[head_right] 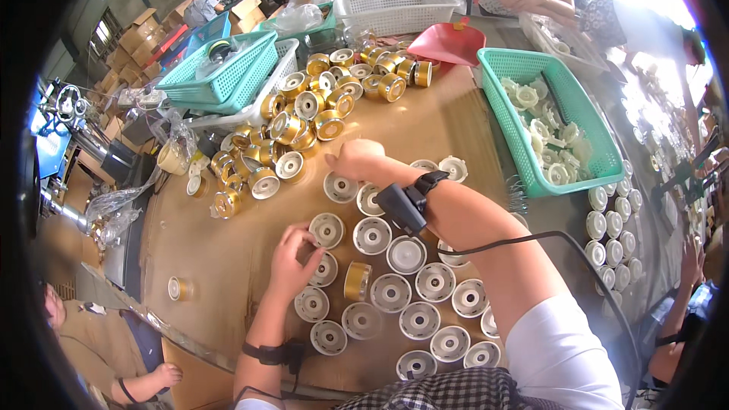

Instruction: Assemble small plastic and metal components by hand and pass them to a coworker.

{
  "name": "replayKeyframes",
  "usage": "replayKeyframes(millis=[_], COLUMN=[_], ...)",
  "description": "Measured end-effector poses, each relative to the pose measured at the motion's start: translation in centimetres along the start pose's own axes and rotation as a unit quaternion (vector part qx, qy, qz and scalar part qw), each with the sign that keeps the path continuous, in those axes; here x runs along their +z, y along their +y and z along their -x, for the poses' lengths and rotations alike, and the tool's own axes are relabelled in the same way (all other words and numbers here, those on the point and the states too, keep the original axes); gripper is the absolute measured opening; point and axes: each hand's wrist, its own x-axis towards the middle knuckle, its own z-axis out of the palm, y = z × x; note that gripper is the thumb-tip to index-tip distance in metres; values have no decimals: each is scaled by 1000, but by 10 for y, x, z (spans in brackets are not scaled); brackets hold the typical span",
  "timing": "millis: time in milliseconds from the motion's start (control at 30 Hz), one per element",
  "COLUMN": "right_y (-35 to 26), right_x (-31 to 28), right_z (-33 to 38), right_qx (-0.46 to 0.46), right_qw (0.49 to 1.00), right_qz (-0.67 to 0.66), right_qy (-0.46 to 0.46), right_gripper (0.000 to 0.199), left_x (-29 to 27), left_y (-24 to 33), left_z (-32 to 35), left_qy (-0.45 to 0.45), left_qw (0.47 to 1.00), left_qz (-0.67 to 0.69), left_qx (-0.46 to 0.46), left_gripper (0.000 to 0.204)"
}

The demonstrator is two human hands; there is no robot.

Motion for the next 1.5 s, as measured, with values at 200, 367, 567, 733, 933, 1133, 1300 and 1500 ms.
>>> replayKeyframes(millis=[200,367,567,733,933,1133,1300,1500], right_y=[36,62,108,181,233,227,233,252], right_x=[11,48,2,-41,-4,-2,16,17], right_z=[13,68,141,189,235,263,292,326], right_qx=[-51,-265,-240,63,-28,26,51,44], right_qw=[985,957,952,972,949,971,956,950], right_qz=[55,-8,20,200,214,136,81,-69], right_qy=[156,116,187,108,232,195,276,300], right_gripper=[47,47,38,49,45,53,51,53], left_x=[-2,10,28,36,47,45,61,69], left_y=[58,89,79,68,74,103,94,122], left_z=[10,35,35,28,35,48,67,47], left_qy=[27,-83,23,49,86,96,51,74], left_qw=[989,976,1000,982,990,993,987,978], left_qz=[-53,-116,-13,-176,-100,-37,-117,-137], left_qx=[133,165,-15,48,40,57,97,141], left_gripper=[40,45,32,24,23,38,27,26])
